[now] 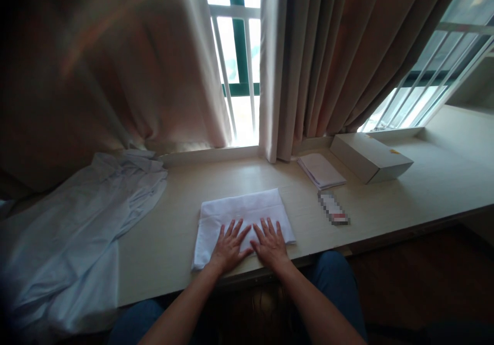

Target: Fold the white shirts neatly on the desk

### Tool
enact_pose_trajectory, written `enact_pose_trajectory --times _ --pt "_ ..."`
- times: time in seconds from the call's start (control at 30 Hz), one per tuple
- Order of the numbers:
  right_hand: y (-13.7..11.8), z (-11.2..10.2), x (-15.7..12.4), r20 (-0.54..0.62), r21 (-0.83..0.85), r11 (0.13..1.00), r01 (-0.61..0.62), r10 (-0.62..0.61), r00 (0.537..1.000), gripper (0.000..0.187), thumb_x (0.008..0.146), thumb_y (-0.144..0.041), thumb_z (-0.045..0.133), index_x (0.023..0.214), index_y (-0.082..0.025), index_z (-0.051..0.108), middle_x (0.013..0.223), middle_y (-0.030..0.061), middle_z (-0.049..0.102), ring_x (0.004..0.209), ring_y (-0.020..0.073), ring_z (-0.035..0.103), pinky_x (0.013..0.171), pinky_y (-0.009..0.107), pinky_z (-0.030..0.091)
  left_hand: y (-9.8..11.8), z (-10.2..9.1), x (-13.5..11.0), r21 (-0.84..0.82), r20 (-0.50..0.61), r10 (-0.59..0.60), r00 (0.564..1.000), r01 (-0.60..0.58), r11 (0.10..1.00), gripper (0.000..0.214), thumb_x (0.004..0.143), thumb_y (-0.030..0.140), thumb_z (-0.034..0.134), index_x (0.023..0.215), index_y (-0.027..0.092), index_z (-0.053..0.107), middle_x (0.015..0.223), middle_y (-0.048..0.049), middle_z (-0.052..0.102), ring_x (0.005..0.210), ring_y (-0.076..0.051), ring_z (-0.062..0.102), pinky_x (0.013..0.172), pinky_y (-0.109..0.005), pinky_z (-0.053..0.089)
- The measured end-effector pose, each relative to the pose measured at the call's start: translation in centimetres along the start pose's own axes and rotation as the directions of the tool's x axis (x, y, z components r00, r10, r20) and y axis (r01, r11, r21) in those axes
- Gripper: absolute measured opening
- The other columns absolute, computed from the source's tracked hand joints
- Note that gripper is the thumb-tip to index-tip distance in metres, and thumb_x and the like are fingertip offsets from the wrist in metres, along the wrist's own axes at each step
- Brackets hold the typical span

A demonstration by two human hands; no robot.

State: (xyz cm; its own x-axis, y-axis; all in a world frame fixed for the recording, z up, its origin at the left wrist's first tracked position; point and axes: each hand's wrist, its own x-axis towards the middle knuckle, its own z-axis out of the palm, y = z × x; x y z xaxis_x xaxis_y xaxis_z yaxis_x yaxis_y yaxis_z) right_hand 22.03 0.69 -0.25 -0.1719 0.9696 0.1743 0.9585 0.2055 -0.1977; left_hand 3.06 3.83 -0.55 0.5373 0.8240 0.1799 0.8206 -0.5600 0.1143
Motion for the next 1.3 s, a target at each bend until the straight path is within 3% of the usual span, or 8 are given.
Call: enact_pose_trajectory --times 0.17,0.3,0.5,0.67,0.77,0.87,1.13,1.3 --pt "3.5 -0.2 -1.6 0.026 -0.022 0.996 -0.088 0.088 0.996 0.064 0.092 -0.062 0.031 0.148 -0.032 0.026 0.157 0.0041 0.014 0.144 0.0269 0.007 0.114 0.051 0.002 -0.2 0.2 0.0 0.001 0.011 -0.006 1.0 0.006 1.0 0.077 0.08 0.069 0.044 0.147 0.036 0.025 0.157 -0.0058 0.019 0.143 -0.034 0.011 0.111 -0.061 0.008" --pt "4.3 -1.0 -1.3 0.073 -0.029 0.995 -0.095 0.097 0.993 0.066 0.092 -0.063 0.029 0.149 -0.029 0.026 0.157 0.0056 0.013 0.144 0.0277 0.008 0.114 0.051 0.005 -0.3 0.3 0.0 0.004 0.015 -0.007 1.0 0.007 1.0 0.077 0.08 0.069 0.044 0.147 0.036 0.025 0.157 -0.0051 0.02 0.143 -0.034 0.012 0.111 -0.061 0.007" --pt "1.7 -1.8 4.3 0.07 0.012 1.0 0.018 -0.019 0.997 0.069 0.094 -0.061 0.019 0.149 -0.018 0.028 0.155 0.0086 0.019 0.144 0.026 0.008 0.114 0.048 0.003 -0.4 0.4 0.0 0.008 0.014 -0.003 1.0 0.003 1.0 0.078 0.08 0.069 0.044 0.147 0.037 0.023 0.156 -0.0054 0.021 0.143 -0.034 0.013 0.111 -0.062 0.007" --pt "-1.3 -0.4 9.9 0.18 0.076 0.991 0.106 -0.119 0.977 0.065 0.095 -0.058 0.021 0.148 -0.02 0.028 0.156 0.008 0.018 0.144 0.0268 0.008 0.114 0.05 0.003 -0.4 0.5 0.1 0.011 0.033 -0.011 0.999 0.01 1.0 0.08 0.08 0.07 0.042 0.148 0.034 0.022 0.157 -0.0055 0.019 0.143 -0.034 0.011 0.111 -0.061 0.008" --pt "-1.2 0.4 12.2 0.208 0.08 0.99 0.119 -0.134 0.969 0.062 0.096 -0.056 0.023 0.148 -0.024 0.028 0.156 0.0069 0.017 0.144 0.0257 0.008 0.113 0.05 0.002 -0.4 0.5 0.1 0.011 0.035 -0.023 0.999 0.023 1.0 0.082 0.079 0.07 0.045 0.148 0.035 0.02 0.158 -0.0052 0.015 0.143 -0.035 0.01 0.111 -0.062 0.007" --pt "0.8 0.6 13.5 0.23 0.043 0.995 0.093 -0.101 0.968 0.061 0.096 -0.055 0.024 0.149 -0.024 0.026 0.156 0.0068 0.017 0.144 0.023 0.009 0.113 0.048 0.001 -0.5 0.4 0.0 0.002 0.031 -0.024 0.999 0.024 1.0 0.082 0.078 0.07 0.047 0.148 0.038 0.019 0.158 -0.004 0.014 0.143 -0.035 0.01 0.111 -0.062 0.008" --pt "8.7 -0.8 12.8 0.148 -0.048 0.979 -0.2 0.205 0.968 0.064 0.096 -0.055 0.019 0.15 -0.02 0.024 0.157 0.0069 0.015 0.144 0.0232 0.006 0.113 0.047 -0.003 -0.7 0.3 -0.1 -0.029 0.036 -0.024 0.999 0.025 0.999 0.081 0.077 0.073 0.044 0.146 0.036 0.027 0.156 -0.0057 0.02 0.143 -0.035 0.013 0.111 -0.062 0.008" --pt "8.9 -0.5 8.9 0.011 -0.047 0.976 -0.211 0.212 0.977 0.07 0.095 -0.056 0.022 0.15 -0.012 0.022 0.157 0.0107 0.014 0.144 0.0241 0.006 0.114 0.045 0.001 -0.7 0.3 0.0 -0.033 0.041 -0.027 0.999 0.028 0.999 0.079 0.077 0.074 0.041 0.146 0.037 0.028 0.157 -0.0054 0.019 0.143 -0.035 0.013 0.111 -0.062 0.008"
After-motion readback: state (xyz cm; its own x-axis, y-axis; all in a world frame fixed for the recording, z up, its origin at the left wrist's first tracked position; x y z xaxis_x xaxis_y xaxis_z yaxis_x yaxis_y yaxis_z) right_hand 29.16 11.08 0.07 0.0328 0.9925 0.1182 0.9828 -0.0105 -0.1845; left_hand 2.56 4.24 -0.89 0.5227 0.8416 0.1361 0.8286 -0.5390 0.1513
